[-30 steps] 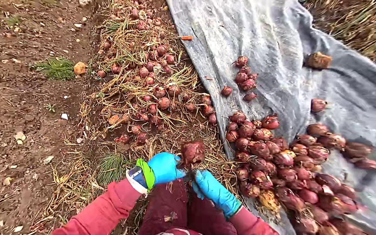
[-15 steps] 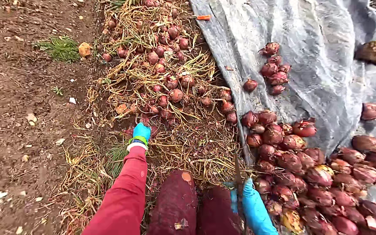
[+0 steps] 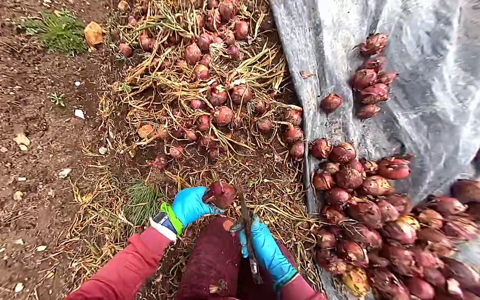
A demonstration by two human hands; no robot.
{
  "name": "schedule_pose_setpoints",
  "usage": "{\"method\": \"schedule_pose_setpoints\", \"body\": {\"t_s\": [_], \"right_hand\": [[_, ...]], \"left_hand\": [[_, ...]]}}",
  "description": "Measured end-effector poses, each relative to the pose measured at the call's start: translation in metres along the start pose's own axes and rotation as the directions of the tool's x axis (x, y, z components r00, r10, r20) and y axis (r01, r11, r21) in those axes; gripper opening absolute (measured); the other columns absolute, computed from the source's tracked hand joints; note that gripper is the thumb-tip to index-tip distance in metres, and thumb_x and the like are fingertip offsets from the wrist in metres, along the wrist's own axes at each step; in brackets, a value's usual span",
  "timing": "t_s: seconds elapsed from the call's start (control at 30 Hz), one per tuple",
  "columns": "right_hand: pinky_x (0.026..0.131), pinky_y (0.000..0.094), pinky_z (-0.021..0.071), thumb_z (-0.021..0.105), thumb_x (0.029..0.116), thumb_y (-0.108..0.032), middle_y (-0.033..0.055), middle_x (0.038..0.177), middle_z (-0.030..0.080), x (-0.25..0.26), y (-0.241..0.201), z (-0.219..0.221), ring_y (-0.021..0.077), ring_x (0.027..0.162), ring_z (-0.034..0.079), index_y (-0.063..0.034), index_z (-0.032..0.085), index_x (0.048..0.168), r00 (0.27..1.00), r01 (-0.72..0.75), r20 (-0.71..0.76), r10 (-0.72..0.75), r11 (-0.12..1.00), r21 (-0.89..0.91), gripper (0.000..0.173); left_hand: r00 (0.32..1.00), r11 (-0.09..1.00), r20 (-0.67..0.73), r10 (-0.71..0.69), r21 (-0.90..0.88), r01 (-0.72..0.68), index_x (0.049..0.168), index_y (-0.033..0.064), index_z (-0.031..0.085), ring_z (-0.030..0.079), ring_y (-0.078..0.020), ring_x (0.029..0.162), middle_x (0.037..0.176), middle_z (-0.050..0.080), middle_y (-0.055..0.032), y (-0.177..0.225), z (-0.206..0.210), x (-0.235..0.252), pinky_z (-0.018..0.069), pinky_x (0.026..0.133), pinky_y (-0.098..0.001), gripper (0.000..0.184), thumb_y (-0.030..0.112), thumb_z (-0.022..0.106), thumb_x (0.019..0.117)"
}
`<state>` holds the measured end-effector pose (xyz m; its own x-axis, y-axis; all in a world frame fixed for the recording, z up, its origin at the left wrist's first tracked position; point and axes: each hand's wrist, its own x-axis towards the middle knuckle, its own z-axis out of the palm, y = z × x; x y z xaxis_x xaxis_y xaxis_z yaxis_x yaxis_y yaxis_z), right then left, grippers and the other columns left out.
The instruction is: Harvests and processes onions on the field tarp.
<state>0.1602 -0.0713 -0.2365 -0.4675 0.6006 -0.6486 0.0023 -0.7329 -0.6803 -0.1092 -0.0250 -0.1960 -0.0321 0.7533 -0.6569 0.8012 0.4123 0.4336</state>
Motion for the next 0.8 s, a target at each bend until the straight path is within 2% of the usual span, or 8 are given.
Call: {"method": "schedule_pose_setpoints", "body": {"t_s": [0.1, 0.2, 0.4, 0.5, 0.57, 0.67, 0.73, 0.8], "right_hand": [[0.045, 0.0334, 0.0536, 0.031, 0.0755, -0.098, 0.0028, 0.061, 0.062, -0.011, -0.036, 0.018, 0.0167, 0.047, 0.059, -0.0095, 0.064, 0.085, 0.985, 0.165, -0.019, -0.171, 0.971, -0.171, 0.095], [0.045, 0.0339, 0.0516, 0.02, 0.0944, -0.083, 0.0036, 0.058, 0.059, -0.04, -0.05, 0.007, 0.0162, 0.045, 0.057, -0.0082, 0.069, 0.087, 0.99, 0.136, 0.016, -0.137, 0.948, -0.286, 0.089], [0.046, 0.035, 0.052, 0.02, 0.0989, -0.076, 0.005, 0.06, 0.06, -0.095, -0.025, -0.013, 0.0171, 0.046, 0.056, -0.0054, 0.07, 0.101, 0.968, 0.218, -0.052, -0.245, 0.926, -0.308, 0.087], [0.05, 0.034, 0.0537, 0.024, 0.0902, -0.087, 0.0011, 0.063, 0.062, -0.112, -0.025, -0.015, 0.014, 0.05, 0.059, -0.0105, 0.069, 0.095, 0.969, 0.238, 0.064, -0.238, 0.842, -0.484, 0.089], [0.052, 0.035, 0.0517, 0.019, 0.0962, -0.08, 0.0026, 0.062, 0.06, -0.122, -0.045, -0.016, 0.0147, 0.052, 0.058, -0.009, 0.066, 0.085, 0.959, 0.236, -0.002, -0.283, 0.804, -0.546, 0.086], [0.048, 0.0369, 0.0524, 0.013, 0.0999, -0.075, 0.0057, 0.06, 0.061, -0.118, -0.084, -0.031, 0.0171, 0.047, 0.057, -0.0065, 0.073, 0.096, 0.854, 0.362, -0.157, -0.496, 0.783, -0.507, 0.091], [0.046, 0.0397, 0.055, 0.006, 0.1021, -0.07, 0.0068, 0.06, 0.061, -0.109, -0.121, -0.047, 0.0189, 0.046, 0.058, -0.0063, 0.071, 0.104, 0.767, 0.422, -0.279, -0.577, 0.782, -0.459, 0.091], [0.047, 0.0422, 0.0562, 0.005, 0.1015, -0.071, 0.0071, 0.06, 0.06, -0.1, -0.137, -0.064, 0.0205, 0.047, 0.058, -0.0082, 0.07, 0.106, 0.752, 0.372, -0.368, -0.547, 0.813, -0.449, 0.091]], "left_hand": [[0.947, 0.971, 0.238, 0.216, 0.045, -0.233, 0.103, 0.0166, 0.075, 0.073, -0.0209, 0.089, 0.09, 0.075, -0.0034, 0.035, -0.009, -0.034, 0.0592, 0.084, -0.0531, 0.065, 0.068, 0.087, 0.0666], [0.903, 0.93, 0.352, 0.245, 0.176, -0.321, 0.103, 0.0142, 0.074, 0.071, -0.0224, 0.087, 0.087, 0.073, -0.005, 0.053, -0.033, -0.043, 0.0574, 0.082, -0.053, 0.061, 0.066, 0.086, 0.0719], [0.927, 0.925, -0.033, 0.373, 0.091, -0.369, 0.1, 0.02, 0.076, 0.073, -0.0143, 0.082, 0.084, 0.075, 0.0017, 0.078, -0.025, -0.08, 0.0619, 0.078, -0.0479, 0.046, 0.057, 0.087, 0.076], [0.877, 0.815, 0.287, 0.385, 0.341, -0.469, 0.105, 0.0169, 0.075, 0.071, -0.0247, 0.091, 0.092, 0.074, -0.0055, 0.132, 0.0, -0.123, 0.0567, 0.084, -0.0558, 0.034, 0.049, 0.068, 0.0956], [0.818, 0.733, 0.397, 0.417, 0.385, -0.561, 0.11, 0.0131, 0.073, 0.07, -0.0317, 0.098, 0.1, 0.073, -0.0111, 0.154, 0.014, -0.132, 0.0536, 0.086, -0.0609, 0.026, 0.035, 0.062, 0.1014], [0.879, 0.871, -0.09, 0.469, 0.213, -0.443, 0.115, 0.0152, 0.076, 0.072, -0.0297, 0.101, 0.105, 0.076, -0.0107, 0.129, -0.021, -0.098, 0.0548, 0.09, -0.0609, 0.021, 0.024, 0.065, 0.0996], [0.884, 0.955, -0.398, 0.246, -0.058, -0.292, 0.114, 0.0133, 0.075, 0.073, -0.0267, 0.086, 0.095, 0.075, -0.0114, 0.09, -0.056, -0.068, 0.0581, 0.081, -0.057, 0.025, 0.034, 0.066, 0.1019], [0.919, 0.972, -0.391, 0.047, -0.196, -0.133, 0.103, 0.0062, 0.071, 0.063, -0.0275, 0.061, 0.076, 0.066, -0.0145, 0.036, -0.059, -0.044, 0.0554, 0.06, -0.0531, 0.034, 0.04, 0.065, 0.1026]]}}
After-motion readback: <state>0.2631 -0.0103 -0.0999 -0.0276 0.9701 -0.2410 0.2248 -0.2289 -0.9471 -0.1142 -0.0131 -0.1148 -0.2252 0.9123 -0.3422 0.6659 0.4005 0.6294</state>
